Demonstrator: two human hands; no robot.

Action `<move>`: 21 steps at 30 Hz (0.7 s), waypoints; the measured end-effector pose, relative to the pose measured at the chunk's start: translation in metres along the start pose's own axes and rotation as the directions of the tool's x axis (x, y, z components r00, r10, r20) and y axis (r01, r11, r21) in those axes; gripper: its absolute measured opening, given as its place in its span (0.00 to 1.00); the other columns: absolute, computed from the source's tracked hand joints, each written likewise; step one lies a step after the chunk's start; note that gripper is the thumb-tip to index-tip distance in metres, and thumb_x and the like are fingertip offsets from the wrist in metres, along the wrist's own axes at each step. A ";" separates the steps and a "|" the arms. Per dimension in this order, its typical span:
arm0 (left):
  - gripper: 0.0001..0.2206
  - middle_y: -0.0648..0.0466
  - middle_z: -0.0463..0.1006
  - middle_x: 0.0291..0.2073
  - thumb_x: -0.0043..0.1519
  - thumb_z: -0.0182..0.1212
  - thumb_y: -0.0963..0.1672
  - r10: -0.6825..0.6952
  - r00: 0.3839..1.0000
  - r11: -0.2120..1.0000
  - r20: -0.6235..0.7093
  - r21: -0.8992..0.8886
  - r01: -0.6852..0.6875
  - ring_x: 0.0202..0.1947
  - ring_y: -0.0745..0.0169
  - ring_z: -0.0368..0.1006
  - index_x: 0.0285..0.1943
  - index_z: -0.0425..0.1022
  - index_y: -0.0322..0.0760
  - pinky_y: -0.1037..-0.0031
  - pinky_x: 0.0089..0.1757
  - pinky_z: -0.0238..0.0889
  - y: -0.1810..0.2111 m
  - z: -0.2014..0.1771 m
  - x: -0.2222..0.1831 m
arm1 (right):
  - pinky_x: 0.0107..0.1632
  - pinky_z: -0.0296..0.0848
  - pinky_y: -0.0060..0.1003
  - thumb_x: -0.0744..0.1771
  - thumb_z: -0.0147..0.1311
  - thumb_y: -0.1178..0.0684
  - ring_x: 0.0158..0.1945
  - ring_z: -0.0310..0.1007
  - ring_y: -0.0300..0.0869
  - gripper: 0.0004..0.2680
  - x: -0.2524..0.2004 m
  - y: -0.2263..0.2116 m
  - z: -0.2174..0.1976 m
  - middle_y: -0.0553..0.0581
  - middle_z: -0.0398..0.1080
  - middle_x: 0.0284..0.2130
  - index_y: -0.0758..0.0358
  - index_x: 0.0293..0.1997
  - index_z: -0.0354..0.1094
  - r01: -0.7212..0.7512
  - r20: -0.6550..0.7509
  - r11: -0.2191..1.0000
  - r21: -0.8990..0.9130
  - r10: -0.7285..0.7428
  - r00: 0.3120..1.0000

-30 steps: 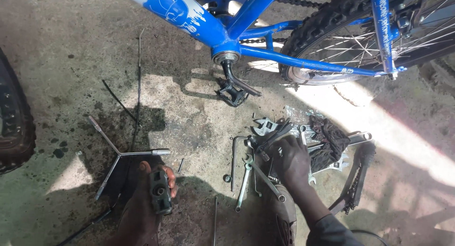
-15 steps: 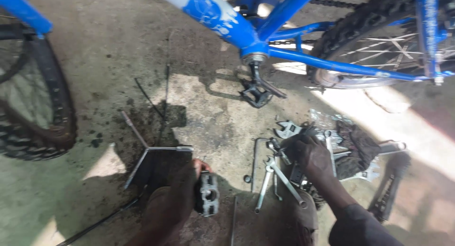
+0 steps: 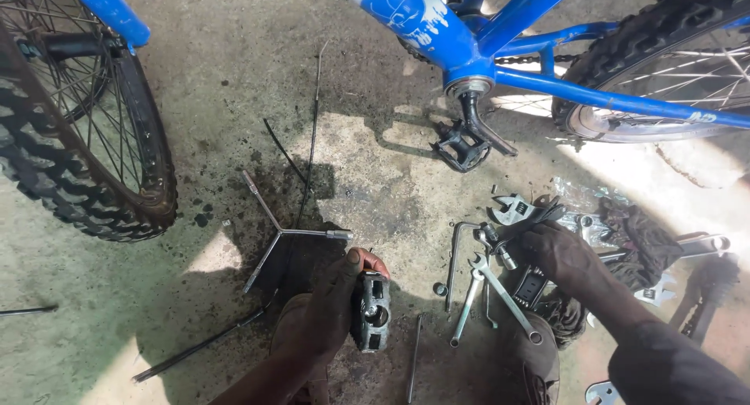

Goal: Inspecting and disassembling the internal components of a bicycle pedal using hand tools

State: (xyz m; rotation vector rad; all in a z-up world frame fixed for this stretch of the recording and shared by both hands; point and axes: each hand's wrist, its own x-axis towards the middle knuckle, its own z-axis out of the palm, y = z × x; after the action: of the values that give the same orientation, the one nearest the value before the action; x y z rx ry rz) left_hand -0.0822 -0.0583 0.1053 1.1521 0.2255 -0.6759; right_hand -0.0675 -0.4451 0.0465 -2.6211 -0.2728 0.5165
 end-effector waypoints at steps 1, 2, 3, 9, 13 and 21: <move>0.22 0.50 0.74 0.27 0.70 0.39 0.53 -0.006 1.000 1.000 -0.002 0.007 0.006 0.23 0.63 0.65 0.43 0.74 0.34 0.67 0.28 0.59 0.000 0.000 0.000 | 0.45 0.75 0.37 0.64 0.55 0.52 0.40 0.76 0.40 0.07 0.000 0.016 0.009 0.48 0.78 0.39 0.54 0.42 0.77 0.151 0.002 0.986 -0.072 -0.151 0.988; 0.21 0.49 0.74 0.28 0.71 0.39 0.52 -0.009 1.000 1.000 -0.005 0.014 0.010 0.24 0.63 0.65 0.42 0.74 0.34 0.67 0.28 0.59 0.001 -0.001 0.000 | 0.51 0.73 0.37 0.65 0.50 0.51 0.44 0.72 0.40 0.07 0.002 0.032 0.017 0.46 0.76 0.39 0.53 0.38 0.77 0.301 0.014 0.943 -0.142 -0.302 0.953; 0.21 0.49 0.74 0.28 0.71 0.39 0.52 -0.007 1.000 1.000 -0.010 0.013 0.007 0.24 0.63 0.65 0.42 0.74 0.34 0.67 0.28 0.59 0.002 0.000 -0.001 | 0.51 0.73 0.37 0.65 0.50 0.51 0.44 0.72 0.40 0.07 0.003 0.034 0.018 0.46 0.76 0.39 0.53 0.38 0.77 0.306 0.016 0.941 -0.142 -0.307 0.952; 0.23 0.51 0.73 0.27 0.71 0.38 0.53 0.012 1.000 1.000 0.019 0.020 -0.013 0.23 0.66 0.64 0.43 0.73 0.33 0.70 0.27 0.57 0.011 0.004 -0.006 | 0.44 0.83 0.34 0.71 0.24 0.44 0.45 0.75 0.36 0.18 -0.013 -0.009 -0.008 0.42 0.71 0.52 0.47 0.40 0.70 -0.124 0.214 0.938 -0.323 0.200 0.956; 0.25 0.53 0.72 0.25 0.70 0.36 0.55 -0.033 0.999 0.994 0.005 0.105 0.032 0.24 0.67 0.63 0.43 0.74 0.34 0.70 0.30 0.58 0.014 0.010 -0.006 | 0.30 0.84 0.33 0.66 0.54 0.49 0.28 0.78 0.39 0.05 -0.036 -0.081 -0.034 0.48 0.78 0.35 0.54 0.39 0.72 -0.082 -0.162 0.992 -0.094 0.066 0.985; 0.23 0.53 0.73 0.27 0.70 0.39 0.54 0.045 0.999 0.994 0.030 0.098 -0.047 0.26 0.68 0.64 0.41 0.74 0.33 0.72 0.31 0.58 0.015 0.027 -0.007 | 0.31 0.67 0.31 0.57 0.69 0.58 0.24 0.67 0.34 0.05 -0.050 -0.192 -0.039 0.46 0.71 0.18 0.57 0.29 0.78 0.272 -0.382 0.745 0.609 -0.026 0.924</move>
State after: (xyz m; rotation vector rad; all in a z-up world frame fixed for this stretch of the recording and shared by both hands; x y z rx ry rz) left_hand -0.0836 -0.0761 0.1310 1.2382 0.1432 -0.6678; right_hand -0.1170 -0.3054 0.1837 -1.9212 -0.1477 0.0455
